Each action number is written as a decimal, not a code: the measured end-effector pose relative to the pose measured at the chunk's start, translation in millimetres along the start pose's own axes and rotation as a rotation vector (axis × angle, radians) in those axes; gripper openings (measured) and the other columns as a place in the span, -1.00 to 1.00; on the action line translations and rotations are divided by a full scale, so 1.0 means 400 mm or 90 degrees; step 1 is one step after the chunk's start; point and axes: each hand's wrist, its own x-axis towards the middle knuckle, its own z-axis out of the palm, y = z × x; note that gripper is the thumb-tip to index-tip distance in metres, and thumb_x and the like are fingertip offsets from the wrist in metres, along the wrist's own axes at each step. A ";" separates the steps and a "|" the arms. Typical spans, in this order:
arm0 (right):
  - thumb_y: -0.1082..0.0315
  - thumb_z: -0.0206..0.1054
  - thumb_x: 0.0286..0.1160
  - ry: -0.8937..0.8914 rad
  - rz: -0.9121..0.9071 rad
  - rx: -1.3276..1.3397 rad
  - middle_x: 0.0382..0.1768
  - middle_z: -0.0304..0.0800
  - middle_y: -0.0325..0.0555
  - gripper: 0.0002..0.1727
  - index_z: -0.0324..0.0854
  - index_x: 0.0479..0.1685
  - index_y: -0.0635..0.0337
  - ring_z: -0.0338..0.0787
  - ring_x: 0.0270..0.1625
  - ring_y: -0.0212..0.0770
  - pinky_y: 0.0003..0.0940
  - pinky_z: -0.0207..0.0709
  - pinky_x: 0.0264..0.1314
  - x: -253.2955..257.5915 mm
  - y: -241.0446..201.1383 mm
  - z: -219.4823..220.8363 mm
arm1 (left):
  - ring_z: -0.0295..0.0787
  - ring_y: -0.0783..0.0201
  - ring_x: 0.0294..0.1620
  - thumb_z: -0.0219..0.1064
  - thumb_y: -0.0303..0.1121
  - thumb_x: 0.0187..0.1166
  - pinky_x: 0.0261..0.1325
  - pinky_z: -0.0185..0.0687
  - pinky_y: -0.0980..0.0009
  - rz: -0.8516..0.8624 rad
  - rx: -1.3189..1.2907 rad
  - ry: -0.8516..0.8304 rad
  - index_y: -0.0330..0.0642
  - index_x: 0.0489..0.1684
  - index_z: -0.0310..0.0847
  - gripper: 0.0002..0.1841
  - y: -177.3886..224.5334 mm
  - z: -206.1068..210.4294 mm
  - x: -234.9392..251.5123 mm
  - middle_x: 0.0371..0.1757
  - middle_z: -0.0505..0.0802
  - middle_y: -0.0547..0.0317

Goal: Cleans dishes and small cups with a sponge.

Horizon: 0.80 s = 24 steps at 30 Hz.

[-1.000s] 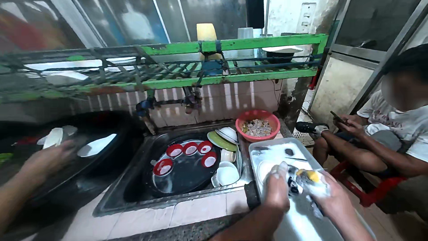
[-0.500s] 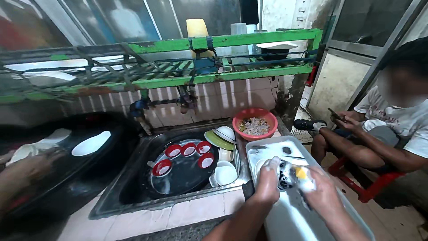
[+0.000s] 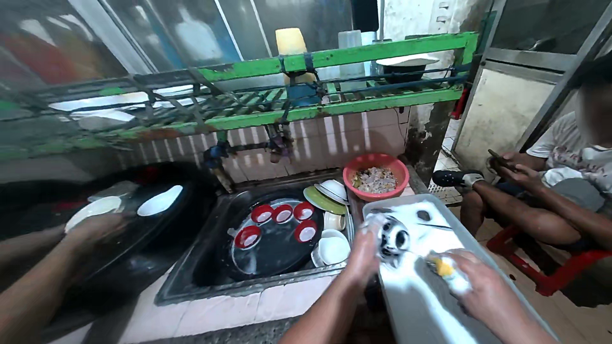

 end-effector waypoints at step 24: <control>-0.11 0.35 0.51 -0.450 0.393 -0.194 0.29 0.76 0.24 -0.36 0.63 0.42 0.15 0.75 0.32 0.34 0.49 0.53 0.29 -0.114 0.049 -0.050 | 0.18 -0.18 0.80 0.15 -0.22 0.68 0.81 -0.02 -0.23 0.124 0.877 -0.579 -0.36 0.58 0.46 -0.45 -0.221 0.271 0.036 0.71 0.46 -0.21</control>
